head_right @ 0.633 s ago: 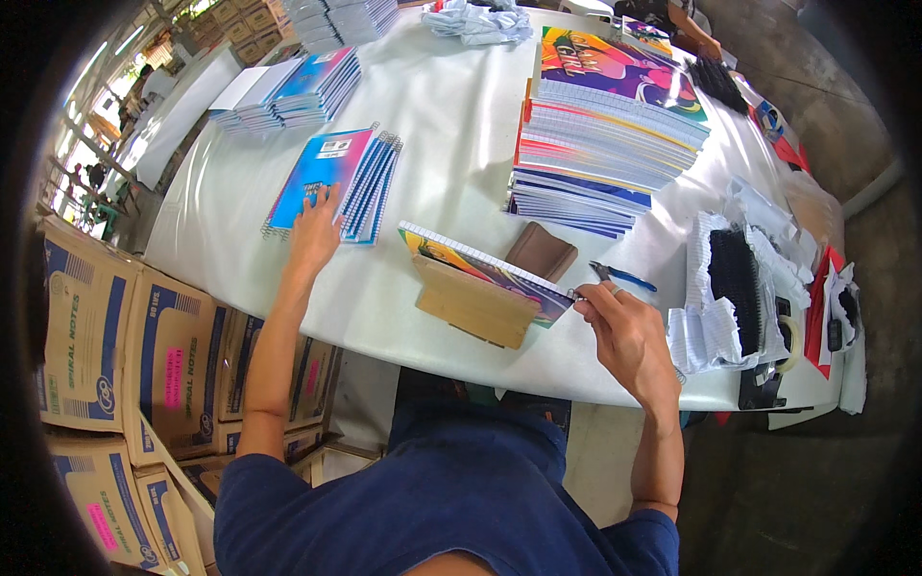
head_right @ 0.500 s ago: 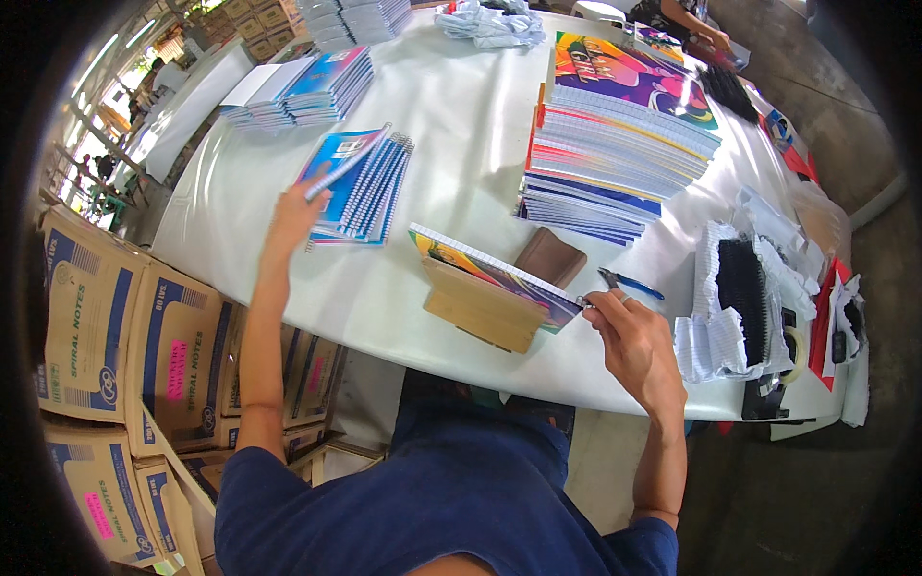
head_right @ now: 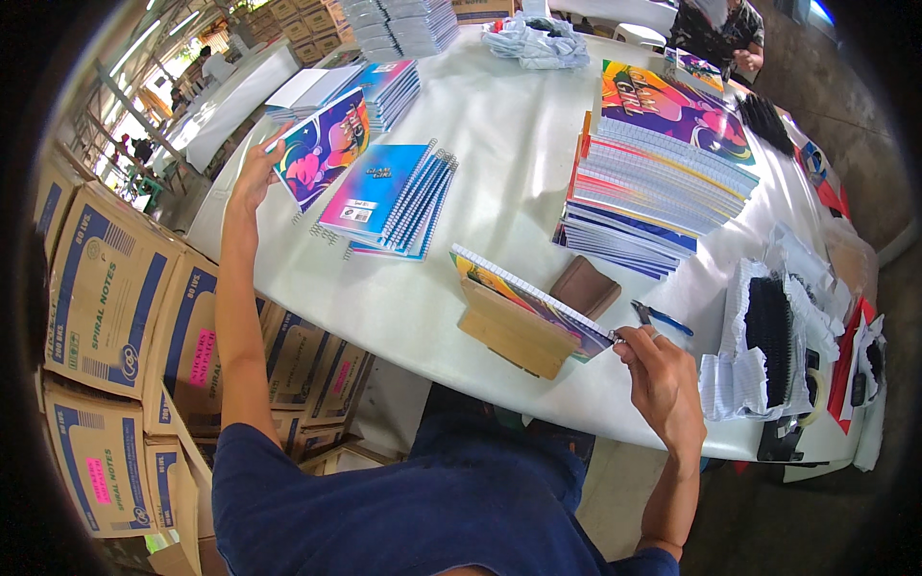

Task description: The person aligns notebook pages with covers and threads a metal spiral coil through the pre-punched holes. They pick up covers and pages from stacks on a table, insert the coil by hand, and move the assembled items aside.

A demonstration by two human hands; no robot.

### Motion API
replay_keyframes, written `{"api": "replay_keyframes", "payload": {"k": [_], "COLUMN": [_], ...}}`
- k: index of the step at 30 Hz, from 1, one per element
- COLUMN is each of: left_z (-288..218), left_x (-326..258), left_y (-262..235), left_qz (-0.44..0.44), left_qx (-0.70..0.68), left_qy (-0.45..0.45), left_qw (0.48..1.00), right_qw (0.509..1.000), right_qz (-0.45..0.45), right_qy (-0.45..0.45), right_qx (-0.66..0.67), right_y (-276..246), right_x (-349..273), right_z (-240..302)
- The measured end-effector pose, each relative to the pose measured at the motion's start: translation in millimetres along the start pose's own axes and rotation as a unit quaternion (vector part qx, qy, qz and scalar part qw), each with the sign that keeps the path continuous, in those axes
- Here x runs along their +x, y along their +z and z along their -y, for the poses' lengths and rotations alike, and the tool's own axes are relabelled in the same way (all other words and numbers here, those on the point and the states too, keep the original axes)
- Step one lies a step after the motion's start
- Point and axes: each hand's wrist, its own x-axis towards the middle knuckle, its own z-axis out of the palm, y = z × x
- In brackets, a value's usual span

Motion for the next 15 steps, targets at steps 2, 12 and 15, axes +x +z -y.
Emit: {"api": "replay_keyframes", "payload": {"k": [2,12,15], "left_z": [3.7,27.8,-67.6], "left_x": [4.9,-105.8,-164.1], "left_y": [1.4,150.4,196.5], "left_qz": [-0.031,0.094,0.109], "left_qx": [0.042,0.456,0.263], "left_qy": [0.011,0.210,0.384], "left_qw": [0.999,0.860,0.878], "right_qw": [1.000,0.998,0.998], "right_qz": [-0.002,-0.052,-0.056], "right_qy": [-0.003,0.036,0.023], "right_qx": [-0.001,0.021,-0.002], "right_y": [-0.1,2.5,3.7], "right_x": [-0.8,-6.0,-4.2], "right_z": [-0.4,-0.5,-7.5]}}
